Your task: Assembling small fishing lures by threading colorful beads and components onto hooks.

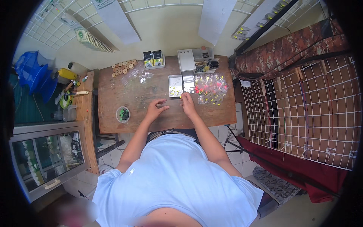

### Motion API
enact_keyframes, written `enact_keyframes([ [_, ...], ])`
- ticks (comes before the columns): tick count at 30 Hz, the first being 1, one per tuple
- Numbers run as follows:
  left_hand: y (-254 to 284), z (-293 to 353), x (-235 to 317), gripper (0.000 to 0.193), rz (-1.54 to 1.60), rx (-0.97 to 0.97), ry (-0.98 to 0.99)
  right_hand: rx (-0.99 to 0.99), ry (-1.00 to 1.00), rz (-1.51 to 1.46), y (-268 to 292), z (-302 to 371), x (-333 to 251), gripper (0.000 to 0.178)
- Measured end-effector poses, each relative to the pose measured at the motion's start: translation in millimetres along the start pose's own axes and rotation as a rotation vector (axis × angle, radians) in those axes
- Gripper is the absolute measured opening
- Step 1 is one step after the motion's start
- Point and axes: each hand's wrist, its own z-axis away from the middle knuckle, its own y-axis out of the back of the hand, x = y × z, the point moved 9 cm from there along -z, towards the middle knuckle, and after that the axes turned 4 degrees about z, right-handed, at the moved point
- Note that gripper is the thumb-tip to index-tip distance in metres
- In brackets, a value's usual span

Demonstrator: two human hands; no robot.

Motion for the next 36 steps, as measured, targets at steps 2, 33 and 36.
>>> enact_keyframes([
  [2,1,1,0,0.044,0.013,0.015,0.005,-0.022,0.043,0.106,-1,-2,1,0.022],
  [33,13,18,-35,0.043,0.120,0.042,0.107,-0.017,0.132,0.569,-6,11,-3,0.021],
  [36,15,17,-35,0.043,0.132,0.029,0.138,0.030,0.278,0.592,-14,14,-24,0.021],
])
